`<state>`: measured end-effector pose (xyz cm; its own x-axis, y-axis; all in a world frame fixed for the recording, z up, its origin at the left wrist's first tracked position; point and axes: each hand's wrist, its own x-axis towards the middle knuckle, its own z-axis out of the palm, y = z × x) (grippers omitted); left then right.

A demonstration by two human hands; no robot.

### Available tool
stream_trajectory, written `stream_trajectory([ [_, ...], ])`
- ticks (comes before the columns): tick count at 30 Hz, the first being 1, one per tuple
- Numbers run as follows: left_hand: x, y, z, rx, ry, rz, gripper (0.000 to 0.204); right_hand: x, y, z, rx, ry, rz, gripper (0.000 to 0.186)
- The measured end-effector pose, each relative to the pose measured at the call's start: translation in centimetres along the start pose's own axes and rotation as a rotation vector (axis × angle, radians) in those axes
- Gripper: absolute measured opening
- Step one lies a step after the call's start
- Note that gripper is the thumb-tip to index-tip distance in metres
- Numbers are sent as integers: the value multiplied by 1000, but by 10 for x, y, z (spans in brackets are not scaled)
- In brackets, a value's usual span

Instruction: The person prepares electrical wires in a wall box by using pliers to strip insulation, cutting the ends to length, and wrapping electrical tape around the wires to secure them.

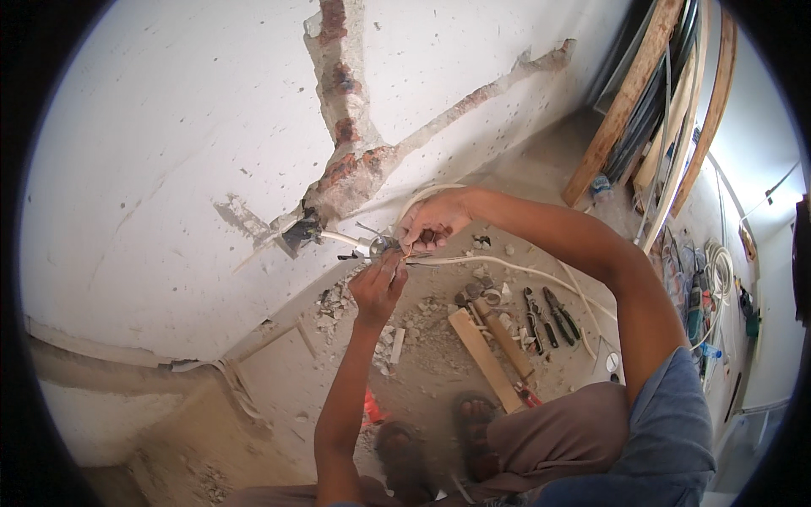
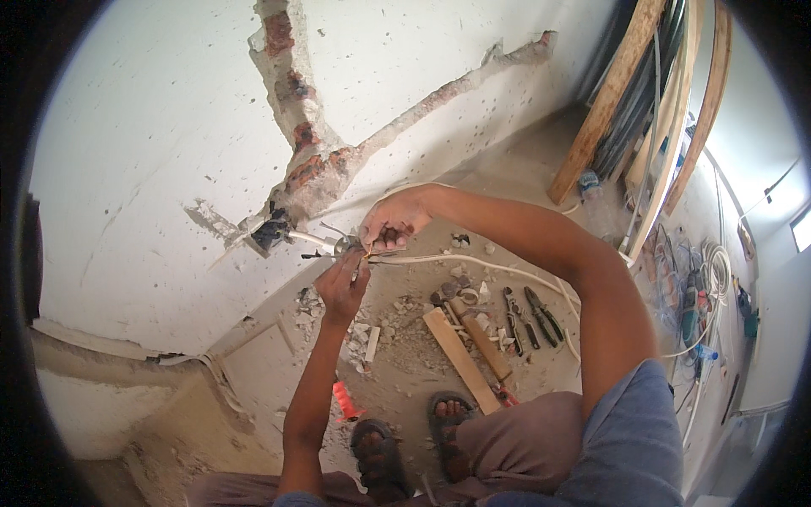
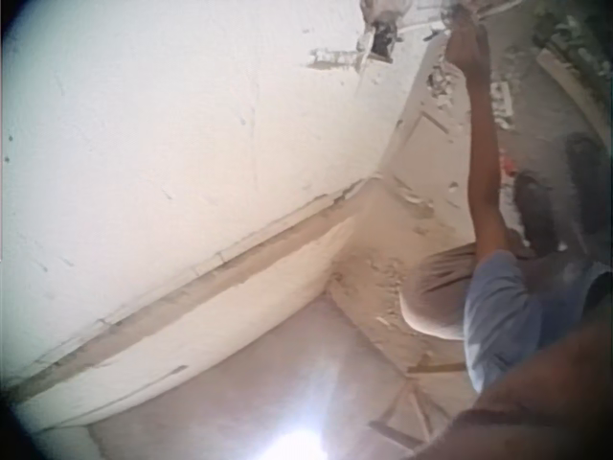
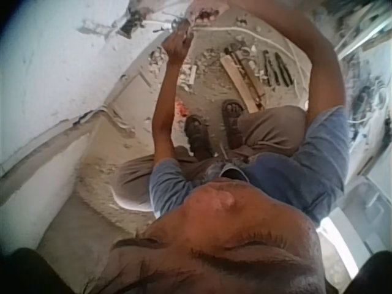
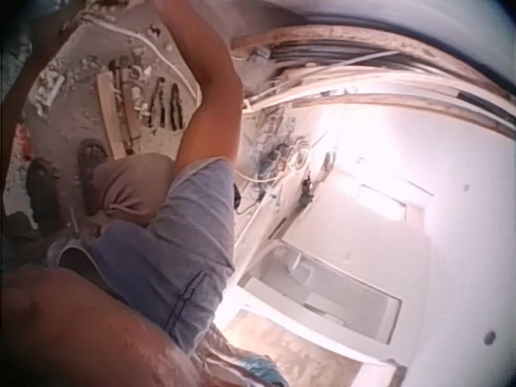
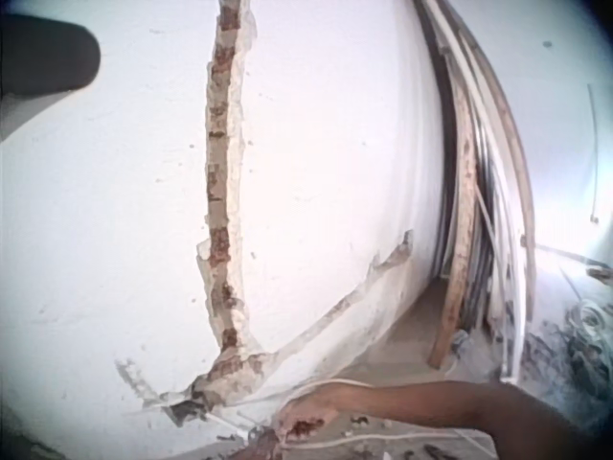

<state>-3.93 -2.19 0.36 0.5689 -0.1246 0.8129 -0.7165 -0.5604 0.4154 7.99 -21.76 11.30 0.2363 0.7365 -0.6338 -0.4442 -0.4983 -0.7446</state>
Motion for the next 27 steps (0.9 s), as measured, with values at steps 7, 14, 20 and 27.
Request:
stream_trajectory([
  [7,-3,5,0,26,-41,-67,23,-9,29,5,72,27,-180,11],
  [14,4,5,6,71,36,-43,27,-24,49,49,-662,620,-800,18],
  [20,8,2,14,171,70,-13,26,-23,44,65,-973,928,-788,22],
  [27,4,-3,20,154,25,31,21,-42,62,63,-971,972,-753,18],
])
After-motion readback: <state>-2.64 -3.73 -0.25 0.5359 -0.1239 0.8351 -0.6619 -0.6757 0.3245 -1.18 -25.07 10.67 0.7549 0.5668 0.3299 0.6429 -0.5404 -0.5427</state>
